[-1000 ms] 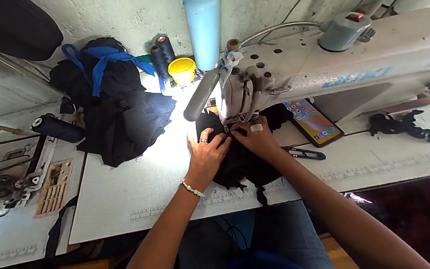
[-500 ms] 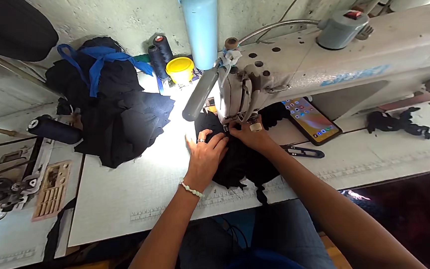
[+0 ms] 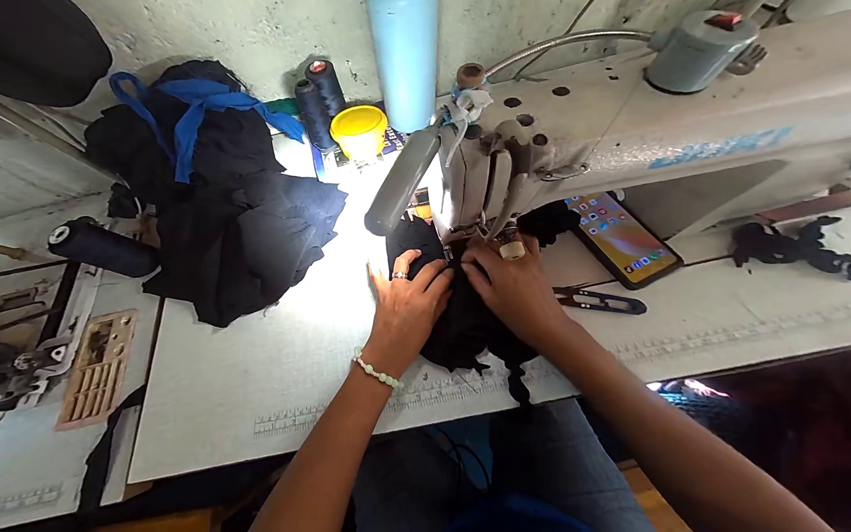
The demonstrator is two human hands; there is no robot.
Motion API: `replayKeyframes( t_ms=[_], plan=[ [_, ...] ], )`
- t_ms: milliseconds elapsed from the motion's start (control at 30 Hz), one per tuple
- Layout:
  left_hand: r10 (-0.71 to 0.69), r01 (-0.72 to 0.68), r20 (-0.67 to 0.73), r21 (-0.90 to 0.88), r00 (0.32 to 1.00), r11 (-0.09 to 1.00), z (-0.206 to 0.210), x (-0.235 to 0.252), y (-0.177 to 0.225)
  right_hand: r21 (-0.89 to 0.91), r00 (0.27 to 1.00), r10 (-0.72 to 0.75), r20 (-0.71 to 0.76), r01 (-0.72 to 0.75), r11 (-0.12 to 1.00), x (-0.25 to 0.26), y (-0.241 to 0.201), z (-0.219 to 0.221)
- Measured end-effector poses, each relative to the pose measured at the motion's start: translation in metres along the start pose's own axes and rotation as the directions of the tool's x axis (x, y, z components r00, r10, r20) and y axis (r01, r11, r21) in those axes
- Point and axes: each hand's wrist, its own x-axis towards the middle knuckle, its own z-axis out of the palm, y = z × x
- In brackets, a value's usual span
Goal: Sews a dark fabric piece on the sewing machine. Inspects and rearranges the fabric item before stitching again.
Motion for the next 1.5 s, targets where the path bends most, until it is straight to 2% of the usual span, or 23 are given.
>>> replayKeyframes(
  t_ms=[167, 300, 367, 433, 567, 600, 633, 733, 800, 867, 933, 1067, 1167, 1300, 1433, 1500],
  plan=[
    [0.020, -0.020, -0.004, -0.128, 1.000, 0.992, 0.000, 0.006, -0.005, 0.005, 0.988, 0.143, 0.063, -0.143, 0.990, -0.047, -0.031, -0.016],
    [-0.093, 0.095, 0.023, -0.213, 0.995, 0.972, -0.003, 0.013, -0.005, 0.152, 0.964, 0.257, 0.072, -0.265, 0.952, -0.040, -0.031, -0.026],
    [-0.150, 0.153, 0.028, -0.215, 0.988, 0.965, -0.004, 0.018, -0.004, 0.272, 0.913, 0.369, 0.172, -0.404, 0.873, -0.025, -0.031, -0.037],
    [-0.162, 0.163, 0.022, -0.195, 0.987, 0.967, -0.002, 0.023, -0.002, 0.383, 0.838, 0.445, 0.317, -0.542, 0.748, -0.006, -0.026, -0.045],
    [-0.148, 0.145, -0.013, -0.136, 0.989, 0.980, 0.000, 0.031, 0.000, 0.539, 0.715, 0.445, 0.539, -0.699, 0.469, 0.022, -0.023, -0.053],
    [-0.155, 0.151, -0.018, -0.144, 0.988, 0.978, 0.001, 0.032, -0.001, 0.535, 0.707, 0.428, 0.563, -0.707, 0.463, 0.024, -0.022, -0.053],
    [-0.165, 0.161, -0.013, -0.169, 0.986, 0.972, 0.001, 0.032, -0.002, 0.501, 0.726, 0.400, 0.560, -0.681, 0.534, 0.025, -0.019, -0.052],
    [-0.237, 0.243, 0.057, -0.326, 0.970, 0.914, -0.002, 0.031, -0.010, 0.260, 0.844, 0.260, 0.469, -0.413, 0.873, 0.022, -0.012, -0.046],
    [-0.276, 0.292, 0.097, -0.393, 0.956, 0.872, -0.003, 0.029, -0.013, 0.079, 0.897, 0.213, 0.386, -0.262, 0.962, 0.017, -0.015, -0.039],
    [-0.308, 0.327, 0.114, -0.409, 0.945, 0.852, -0.002, 0.030, -0.014, 0.004, 0.962, 0.160, 0.221, -0.165, 0.986, 0.013, -0.008, -0.025],
    [-0.336, 0.361, 0.135, -0.430, 0.932, 0.828, -0.002, 0.030, -0.014, 0.045, 0.975, 0.164, 0.148, -0.172, 0.984, 0.014, -0.004, -0.018],
    [-0.348, 0.365, 0.122, -0.446, 0.929, 0.817, 0.002, 0.029, -0.012, 0.138, 0.936, 0.306, 0.174, -0.331, 0.934, 0.019, -0.012, -0.017],
    [-0.350, 0.359, 0.109, -0.457, 0.930, 0.813, 0.004, 0.027, -0.012, 0.167, 0.927, 0.329, 0.181, -0.359, 0.918, 0.018, -0.016, -0.010],
    [-0.348, 0.352, 0.100, -0.474, 0.932, 0.807, 0.005, 0.026, -0.013, 0.236, 0.907, 0.326, 0.267, -0.390, 0.890, 0.018, -0.016, -0.005],
    [-0.369, 0.374, 0.109, -0.478, 0.923, 0.795, 0.005, 0.025, -0.013, 0.144, 0.869, 0.341, 0.358, -0.412, 0.900, 0.020, -0.019, -0.004],
    [-0.375, 0.385, 0.119, -0.474, 0.919, 0.792, 0.004, 0.026, -0.012, 0.100, 0.897, 0.331, 0.294, -0.373, 0.922, 0.019, -0.020, 0.000]
  ],
)
